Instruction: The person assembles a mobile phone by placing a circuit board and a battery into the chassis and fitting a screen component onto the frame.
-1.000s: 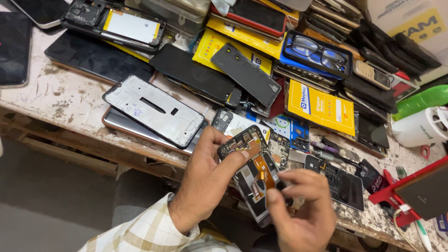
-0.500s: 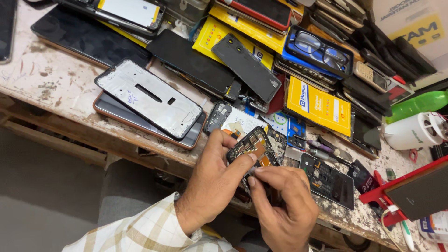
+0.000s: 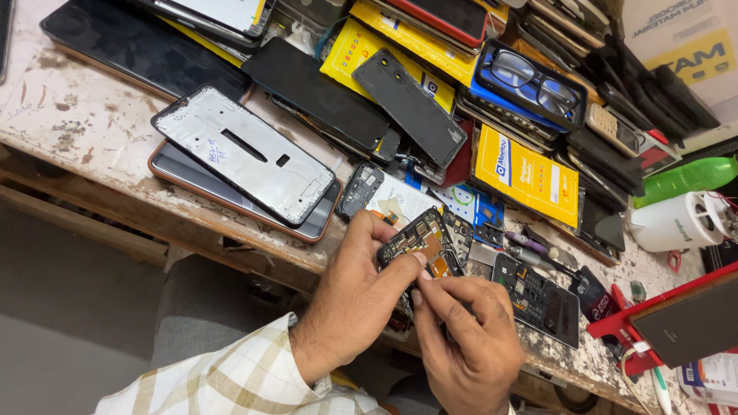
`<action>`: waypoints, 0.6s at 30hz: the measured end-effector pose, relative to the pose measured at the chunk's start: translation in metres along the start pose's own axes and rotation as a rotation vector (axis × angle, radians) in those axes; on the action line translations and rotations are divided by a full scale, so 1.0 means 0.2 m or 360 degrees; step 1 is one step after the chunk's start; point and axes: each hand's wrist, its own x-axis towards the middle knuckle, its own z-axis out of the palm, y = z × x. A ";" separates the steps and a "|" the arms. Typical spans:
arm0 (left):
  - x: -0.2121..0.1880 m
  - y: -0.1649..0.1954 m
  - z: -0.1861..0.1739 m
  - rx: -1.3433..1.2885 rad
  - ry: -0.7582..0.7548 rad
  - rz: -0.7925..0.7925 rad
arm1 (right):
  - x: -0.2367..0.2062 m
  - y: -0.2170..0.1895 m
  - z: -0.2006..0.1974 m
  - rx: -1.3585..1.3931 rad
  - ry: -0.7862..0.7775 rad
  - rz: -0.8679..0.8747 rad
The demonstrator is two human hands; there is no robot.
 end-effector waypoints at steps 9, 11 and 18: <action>0.01 0.00 0.00 0.0021 0.0039 -0.0019 | 0.00 0.03 -0.01 -0.0020 -0.0088 -0.0092; 0.02 0.00 0.00 0.0065 0.0045 -0.0043 | 0.00 0.04 -0.01 -0.0034 -0.0108 -0.0117; 0.02 -0.01 0.01 -0.0016 0.0014 0.0002 | -0.01 0.05 0.00 0.0012 -0.0045 -0.0050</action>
